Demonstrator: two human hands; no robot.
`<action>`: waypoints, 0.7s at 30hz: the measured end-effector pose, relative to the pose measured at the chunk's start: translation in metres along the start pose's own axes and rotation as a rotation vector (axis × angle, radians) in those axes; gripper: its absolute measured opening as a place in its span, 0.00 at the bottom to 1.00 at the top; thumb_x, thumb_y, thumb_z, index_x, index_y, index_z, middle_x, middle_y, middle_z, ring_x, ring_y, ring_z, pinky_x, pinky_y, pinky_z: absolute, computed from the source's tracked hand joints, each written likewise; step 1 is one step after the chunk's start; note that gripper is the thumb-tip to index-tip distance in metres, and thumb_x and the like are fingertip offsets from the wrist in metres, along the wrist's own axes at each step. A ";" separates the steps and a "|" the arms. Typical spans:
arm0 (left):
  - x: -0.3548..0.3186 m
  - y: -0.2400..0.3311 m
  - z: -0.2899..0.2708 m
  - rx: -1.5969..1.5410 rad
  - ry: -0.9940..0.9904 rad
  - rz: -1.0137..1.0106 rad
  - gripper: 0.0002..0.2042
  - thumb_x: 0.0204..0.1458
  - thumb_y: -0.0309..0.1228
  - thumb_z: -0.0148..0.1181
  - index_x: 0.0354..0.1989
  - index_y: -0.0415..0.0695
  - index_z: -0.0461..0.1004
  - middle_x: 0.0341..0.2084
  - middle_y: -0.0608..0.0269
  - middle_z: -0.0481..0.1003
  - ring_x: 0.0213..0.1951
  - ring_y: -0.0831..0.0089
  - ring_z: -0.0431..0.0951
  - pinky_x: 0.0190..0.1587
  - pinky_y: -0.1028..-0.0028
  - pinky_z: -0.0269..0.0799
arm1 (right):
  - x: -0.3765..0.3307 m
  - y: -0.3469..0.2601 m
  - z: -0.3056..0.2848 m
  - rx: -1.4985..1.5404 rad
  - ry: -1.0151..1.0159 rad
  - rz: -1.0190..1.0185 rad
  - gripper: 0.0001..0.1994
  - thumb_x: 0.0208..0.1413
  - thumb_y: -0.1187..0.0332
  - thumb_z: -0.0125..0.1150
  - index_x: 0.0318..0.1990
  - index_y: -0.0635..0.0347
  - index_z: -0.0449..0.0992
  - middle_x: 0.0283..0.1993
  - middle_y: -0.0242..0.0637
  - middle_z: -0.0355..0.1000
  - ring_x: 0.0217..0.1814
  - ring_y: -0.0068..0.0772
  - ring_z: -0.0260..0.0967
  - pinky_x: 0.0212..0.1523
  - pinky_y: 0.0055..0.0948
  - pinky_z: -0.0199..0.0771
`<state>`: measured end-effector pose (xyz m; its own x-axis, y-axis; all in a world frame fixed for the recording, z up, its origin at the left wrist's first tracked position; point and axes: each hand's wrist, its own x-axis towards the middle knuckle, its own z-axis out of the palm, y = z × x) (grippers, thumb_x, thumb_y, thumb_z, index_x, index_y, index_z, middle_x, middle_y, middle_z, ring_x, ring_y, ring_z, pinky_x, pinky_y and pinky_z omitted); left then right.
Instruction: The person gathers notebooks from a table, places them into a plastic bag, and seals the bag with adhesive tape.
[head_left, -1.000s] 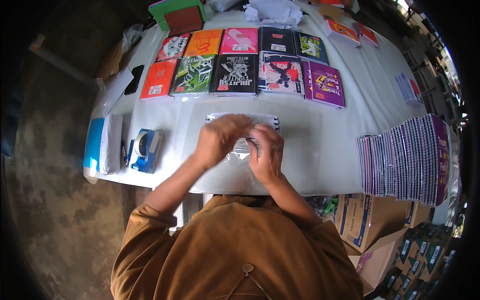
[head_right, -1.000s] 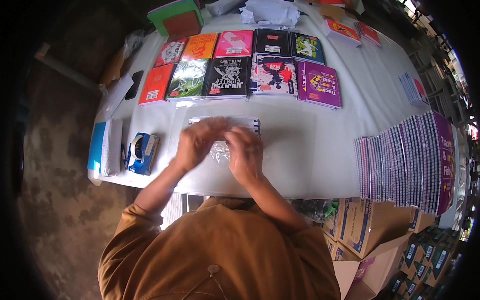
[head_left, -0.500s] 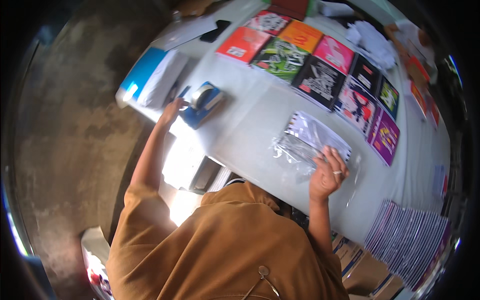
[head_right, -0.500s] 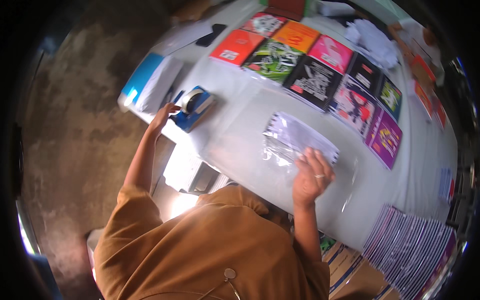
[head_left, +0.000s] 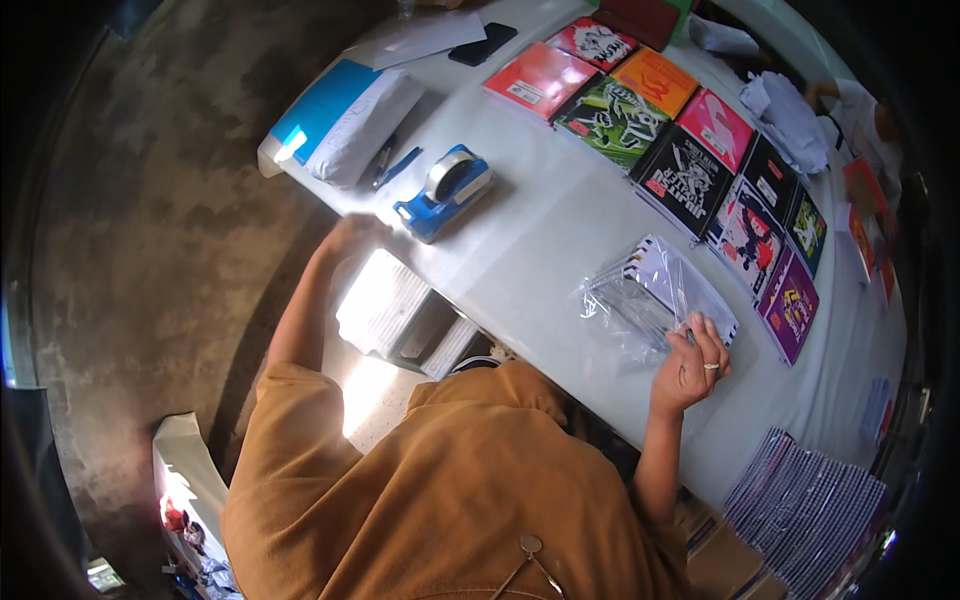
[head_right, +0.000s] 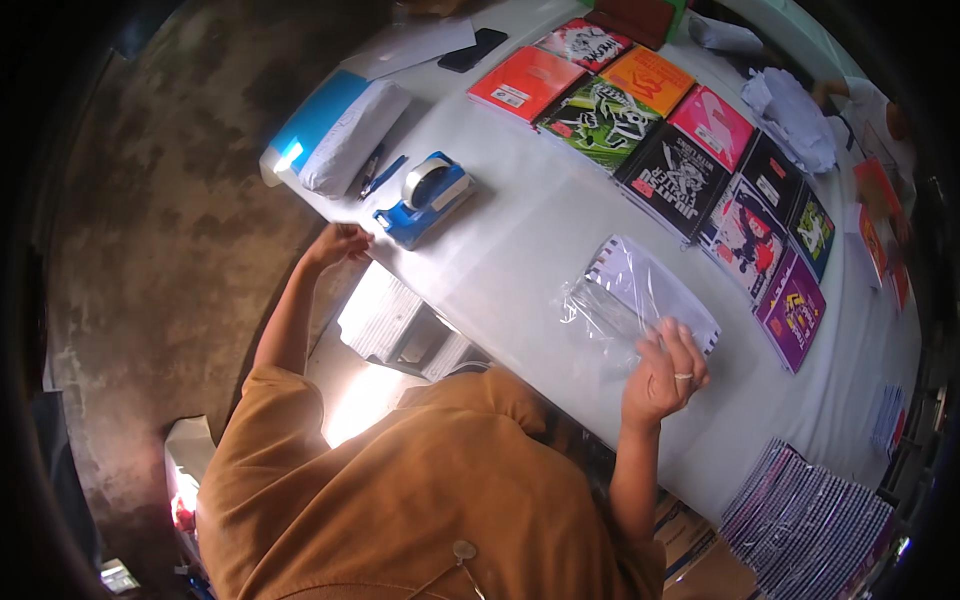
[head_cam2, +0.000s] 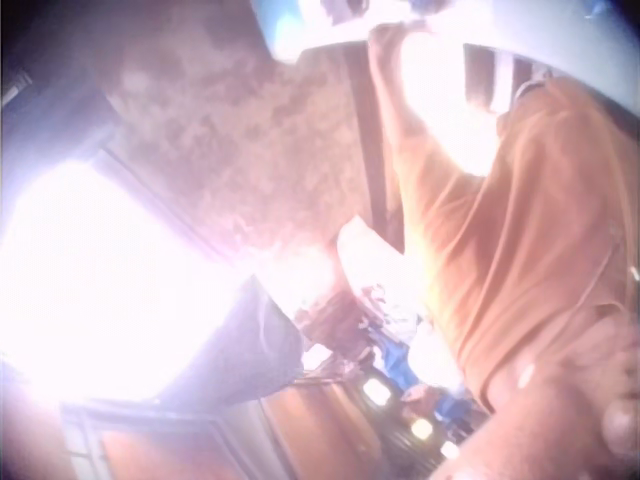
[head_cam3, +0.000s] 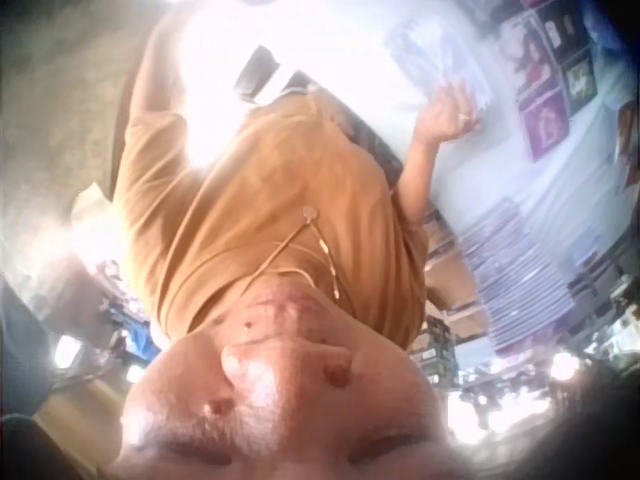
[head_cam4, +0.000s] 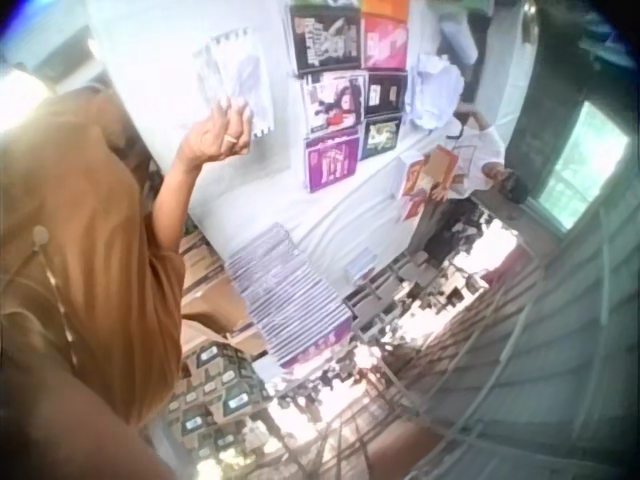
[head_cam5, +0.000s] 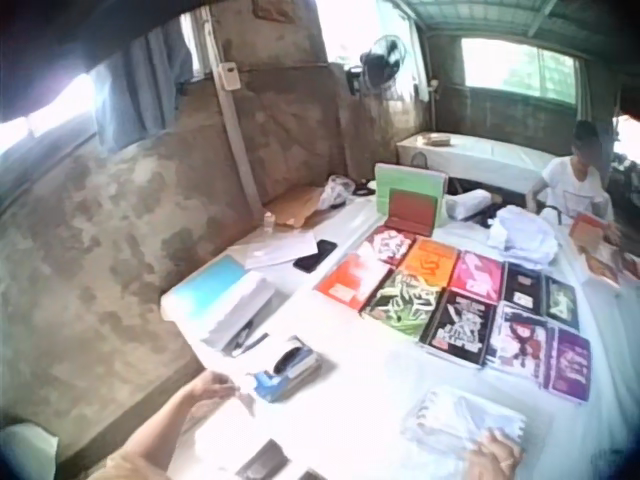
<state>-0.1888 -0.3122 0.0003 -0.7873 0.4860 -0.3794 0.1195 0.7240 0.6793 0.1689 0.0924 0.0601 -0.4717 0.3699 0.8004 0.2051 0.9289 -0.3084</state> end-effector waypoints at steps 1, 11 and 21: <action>0.014 0.021 0.004 0.162 0.475 -0.055 0.12 0.49 0.37 0.59 0.28 0.39 0.78 0.18 0.62 0.76 0.25 0.73 0.76 0.27 0.72 0.70 | 0.001 0.001 0.000 -0.029 0.003 0.008 0.09 0.39 0.78 0.67 0.22 0.48 0.77 0.42 0.28 0.76 0.47 0.30 0.70 0.50 0.27 0.59; -0.101 0.326 0.240 -0.788 -0.302 0.132 0.18 0.52 0.40 0.60 0.15 0.43 0.70 0.11 0.65 0.70 0.10 0.84 0.63 0.12 0.83 0.56 | 0.006 0.000 -0.003 0.036 0.024 0.054 0.10 0.38 0.79 0.65 0.22 0.48 0.73 0.40 0.24 0.76 0.47 0.27 0.70 0.44 0.27 0.60; -0.062 0.247 0.290 -0.623 -0.153 -0.028 0.20 0.48 0.43 0.64 0.14 0.42 0.69 0.11 0.67 0.69 0.11 0.84 0.62 0.12 0.83 0.54 | 0.048 -0.028 -0.034 -0.114 -0.518 0.091 0.24 0.41 0.72 0.63 0.52 0.48 0.72 0.56 0.30 0.64 0.56 0.36 0.57 0.49 0.36 0.56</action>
<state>0.0648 -0.0218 0.0095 -0.6841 0.5689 -0.4566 -0.3102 0.3396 0.8879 0.1698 0.0840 0.1250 -0.8029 0.4367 0.4059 0.3433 0.8952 -0.2840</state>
